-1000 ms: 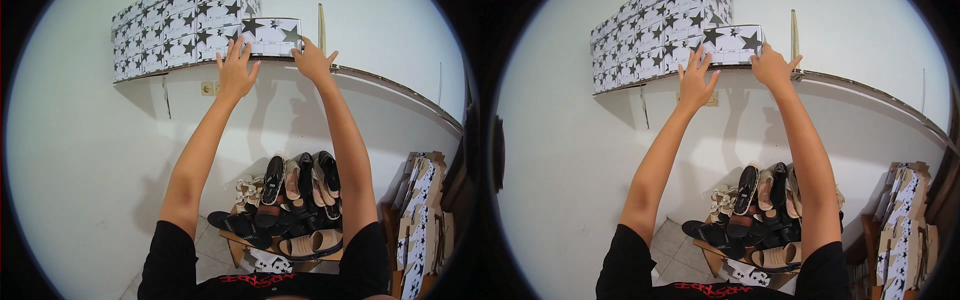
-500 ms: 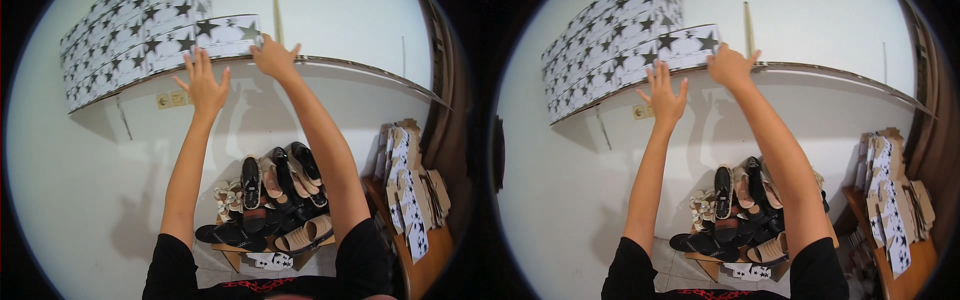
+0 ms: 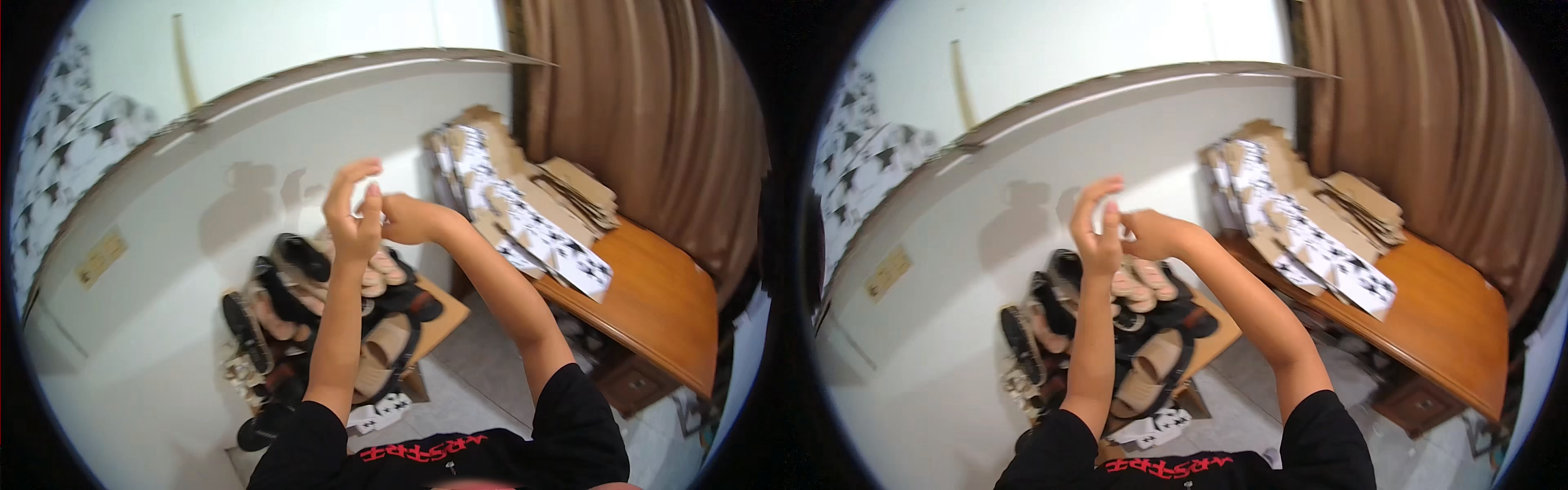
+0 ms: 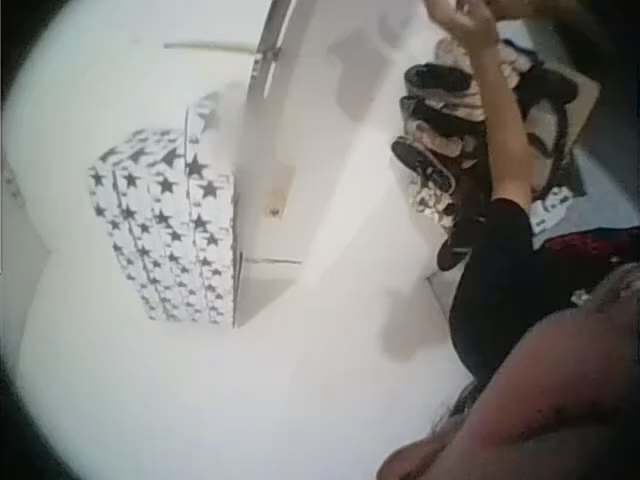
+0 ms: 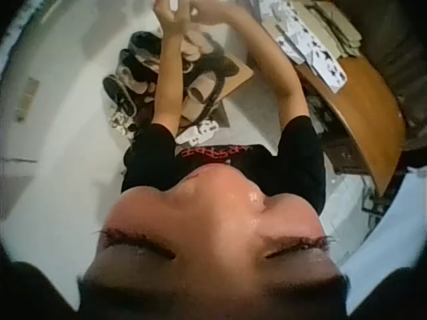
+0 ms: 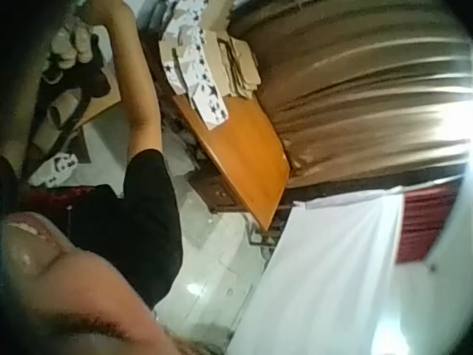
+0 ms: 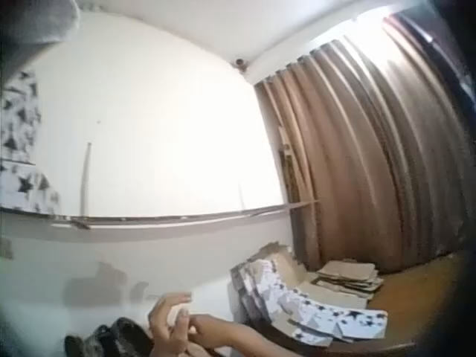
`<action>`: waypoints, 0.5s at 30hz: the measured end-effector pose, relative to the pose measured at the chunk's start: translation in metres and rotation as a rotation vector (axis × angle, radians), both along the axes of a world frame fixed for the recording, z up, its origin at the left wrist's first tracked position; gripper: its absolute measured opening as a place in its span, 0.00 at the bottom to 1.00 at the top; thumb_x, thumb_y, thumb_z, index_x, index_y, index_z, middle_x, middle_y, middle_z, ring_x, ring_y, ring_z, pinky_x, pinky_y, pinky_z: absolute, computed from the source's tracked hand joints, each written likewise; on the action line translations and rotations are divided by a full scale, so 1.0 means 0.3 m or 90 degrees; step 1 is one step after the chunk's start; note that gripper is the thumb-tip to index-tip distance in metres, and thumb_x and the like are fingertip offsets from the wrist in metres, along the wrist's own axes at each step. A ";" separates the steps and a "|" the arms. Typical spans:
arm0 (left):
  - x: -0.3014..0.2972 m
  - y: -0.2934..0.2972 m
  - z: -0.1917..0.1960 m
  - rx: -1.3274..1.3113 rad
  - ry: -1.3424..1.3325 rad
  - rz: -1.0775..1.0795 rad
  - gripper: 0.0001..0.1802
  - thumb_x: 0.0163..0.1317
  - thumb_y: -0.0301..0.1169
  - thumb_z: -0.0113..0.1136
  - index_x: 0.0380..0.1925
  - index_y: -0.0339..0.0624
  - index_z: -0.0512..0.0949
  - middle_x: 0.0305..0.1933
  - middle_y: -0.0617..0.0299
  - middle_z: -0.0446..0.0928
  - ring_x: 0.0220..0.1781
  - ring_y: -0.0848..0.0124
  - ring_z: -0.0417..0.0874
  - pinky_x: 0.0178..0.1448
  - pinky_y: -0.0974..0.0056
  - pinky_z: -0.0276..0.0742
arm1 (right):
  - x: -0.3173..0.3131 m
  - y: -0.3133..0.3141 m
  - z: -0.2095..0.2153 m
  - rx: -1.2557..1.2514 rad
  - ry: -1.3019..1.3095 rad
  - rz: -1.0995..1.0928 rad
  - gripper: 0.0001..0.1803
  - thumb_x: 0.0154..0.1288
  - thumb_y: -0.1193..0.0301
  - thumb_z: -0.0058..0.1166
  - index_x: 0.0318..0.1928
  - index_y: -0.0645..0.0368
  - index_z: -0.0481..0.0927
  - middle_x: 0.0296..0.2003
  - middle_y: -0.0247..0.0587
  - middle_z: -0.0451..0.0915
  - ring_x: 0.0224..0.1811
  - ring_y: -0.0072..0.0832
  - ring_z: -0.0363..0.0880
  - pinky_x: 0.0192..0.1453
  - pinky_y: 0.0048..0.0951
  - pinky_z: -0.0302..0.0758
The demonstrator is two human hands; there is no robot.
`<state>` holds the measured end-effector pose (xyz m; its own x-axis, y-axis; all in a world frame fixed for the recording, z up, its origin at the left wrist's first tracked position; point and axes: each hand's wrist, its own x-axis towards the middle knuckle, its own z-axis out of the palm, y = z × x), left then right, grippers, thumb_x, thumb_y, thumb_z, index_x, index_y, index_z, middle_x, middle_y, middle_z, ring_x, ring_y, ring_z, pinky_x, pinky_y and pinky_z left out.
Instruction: Folding cardboard sheets into shoe boxes and placing them on a storage shelf.
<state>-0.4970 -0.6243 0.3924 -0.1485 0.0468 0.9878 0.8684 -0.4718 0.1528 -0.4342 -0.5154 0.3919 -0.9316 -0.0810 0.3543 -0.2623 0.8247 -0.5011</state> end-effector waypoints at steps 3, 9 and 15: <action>0.168 0.308 -0.250 -0.290 -0.184 -0.191 0.09 0.59 0.28 0.53 0.37 0.34 0.77 0.36 0.56 0.78 0.39 0.70 0.79 0.46 0.66 0.73 | 0.275 0.260 -0.215 0.042 -0.191 -0.183 0.26 0.56 0.57 0.54 0.50 0.62 0.73 0.41 0.58 0.78 0.44 0.48 0.77 0.49 0.39 0.72; 0.474 0.779 -0.825 -0.732 -0.205 -0.393 0.16 0.61 0.31 0.54 0.46 0.35 0.73 0.40 0.59 0.77 0.37 0.74 0.77 0.43 0.69 0.73 | 0.802 0.621 -0.721 -0.263 -0.172 -0.357 0.19 0.61 0.61 0.52 0.45 0.63 0.75 0.33 0.47 0.80 0.36 0.31 0.76 0.41 0.32 0.72; 0.769 1.007 -1.165 -1.082 -0.168 -0.514 0.24 0.61 0.41 0.56 0.51 0.33 0.69 0.44 0.56 0.76 0.47 0.72 0.75 0.50 0.67 0.70 | 1.197 0.823 -1.164 -0.397 -0.181 -0.593 0.30 0.54 0.57 0.59 0.51 0.67 0.72 0.46 0.56 0.76 0.49 0.39 0.76 0.51 0.32 0.71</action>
<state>-0.2665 -0.3223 0.0428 0.2844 0.9347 -0.2131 0.4285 0.0748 0.9004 -0.0752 -0.2686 0.0427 -0.5905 0.7946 -0.1412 0.5054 0.2278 -0.8323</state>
